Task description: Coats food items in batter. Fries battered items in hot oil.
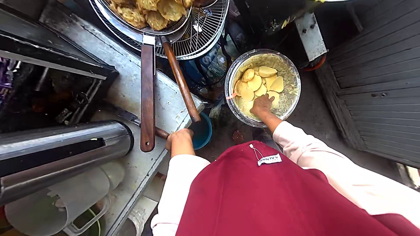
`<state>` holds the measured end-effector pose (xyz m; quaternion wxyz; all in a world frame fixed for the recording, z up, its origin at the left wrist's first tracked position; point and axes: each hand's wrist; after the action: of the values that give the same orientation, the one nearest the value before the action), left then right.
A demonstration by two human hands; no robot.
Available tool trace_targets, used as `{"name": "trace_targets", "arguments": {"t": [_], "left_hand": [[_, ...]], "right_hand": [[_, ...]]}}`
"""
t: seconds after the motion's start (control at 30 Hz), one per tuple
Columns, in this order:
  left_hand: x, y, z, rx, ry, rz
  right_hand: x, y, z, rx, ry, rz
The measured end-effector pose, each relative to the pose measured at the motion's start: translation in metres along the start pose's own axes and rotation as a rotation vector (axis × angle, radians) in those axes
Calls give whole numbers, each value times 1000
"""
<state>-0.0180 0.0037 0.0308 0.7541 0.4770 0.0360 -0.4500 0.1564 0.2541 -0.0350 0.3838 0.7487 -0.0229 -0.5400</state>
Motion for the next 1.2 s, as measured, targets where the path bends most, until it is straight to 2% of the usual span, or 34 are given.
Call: {"name": "trace_targets", "arguments": {"t": [0.37, 0.47, 0.6, 0.7, 0.93, 1.07, 1.13, 1.2], "left_hand": [[7, -16, -3, -54, 108, 51], [3, -12, -4, -49, 79, 60], [-4, 1, -1, -20, 34, 28], [-3, -2, -2, -17, 31, 34], [-4, -1, -1, -24, 46, 33], [-2, -2, 0, -85, 131, 15], [1, -4, -2, -99, 126, 15], [1, -5, -3, -86, 99, 22]], "right_hand": [[-4, -6, -3, 21, -43, 6], [-7, -6, -11, -13, -67, 21], [-21, -9, -28, -121, -93, 143], [-8, -18, -43, -159, -156, 163], [-9, -6, -40, -214, -107, 111], [-29, 8, -46, -97, -198, -41], [-26, 12, -48, -128, -161, -107], [-17, 15, -42, -200, -114, -27]]}}
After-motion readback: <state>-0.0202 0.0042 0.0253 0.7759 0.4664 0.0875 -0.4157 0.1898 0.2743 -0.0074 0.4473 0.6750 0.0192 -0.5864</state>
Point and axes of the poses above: each hand's wrist, its own y-axis away from the middle knuckle, its own x-axis out of the palm, z = x × y, and after that the axes turned 11 degrees about -z, right-handed
